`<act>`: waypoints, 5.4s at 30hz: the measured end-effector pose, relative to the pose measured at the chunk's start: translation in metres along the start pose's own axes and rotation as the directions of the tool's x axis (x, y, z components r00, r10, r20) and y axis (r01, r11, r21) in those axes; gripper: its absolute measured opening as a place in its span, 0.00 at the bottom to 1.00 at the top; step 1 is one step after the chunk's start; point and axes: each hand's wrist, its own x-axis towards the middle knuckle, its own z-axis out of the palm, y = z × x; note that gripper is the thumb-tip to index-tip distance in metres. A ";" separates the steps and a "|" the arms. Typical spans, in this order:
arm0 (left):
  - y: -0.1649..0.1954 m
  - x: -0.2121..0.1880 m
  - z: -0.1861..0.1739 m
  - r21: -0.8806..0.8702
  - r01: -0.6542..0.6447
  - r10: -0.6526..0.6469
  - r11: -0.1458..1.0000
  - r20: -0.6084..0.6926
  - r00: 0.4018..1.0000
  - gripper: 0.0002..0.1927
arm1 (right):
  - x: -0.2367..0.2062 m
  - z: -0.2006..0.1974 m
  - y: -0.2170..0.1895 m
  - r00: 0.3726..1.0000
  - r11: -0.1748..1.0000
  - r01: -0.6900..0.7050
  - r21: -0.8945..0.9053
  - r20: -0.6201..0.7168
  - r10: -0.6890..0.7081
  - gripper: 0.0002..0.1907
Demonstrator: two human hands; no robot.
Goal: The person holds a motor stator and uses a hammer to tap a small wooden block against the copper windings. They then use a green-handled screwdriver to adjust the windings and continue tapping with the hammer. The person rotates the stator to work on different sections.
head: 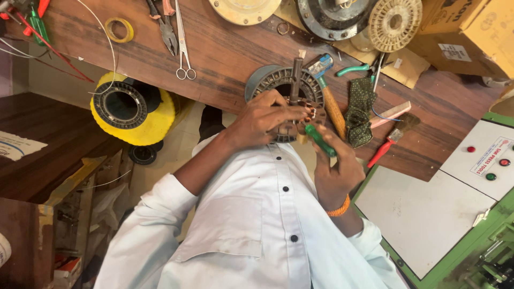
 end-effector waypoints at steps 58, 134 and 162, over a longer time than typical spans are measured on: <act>0.021 0.025 0.008 0.049 0.336 -0.293 0.940 -0.385 0.875 0.43 | 0.027 0.047 0.080 0.721 0.718 -0.571 0.398 0.662 0.206 0.10; -0.008 0.023 -0.002 -0.189 0.108 -0.143 0.976 -0.183 0.973 0.26 | 0.000 0.020 0.048 0.887 0.860 -0.379 0.342 0.400 0.232 0.09; 0.010 0.027 0.019 0.085 0.321 -0.261 0.943 -0.407 0.875 0.17 | 0.087 -0.002 0.091 0.982 0.987 -0.034 0.156 0.188 0.004 0.05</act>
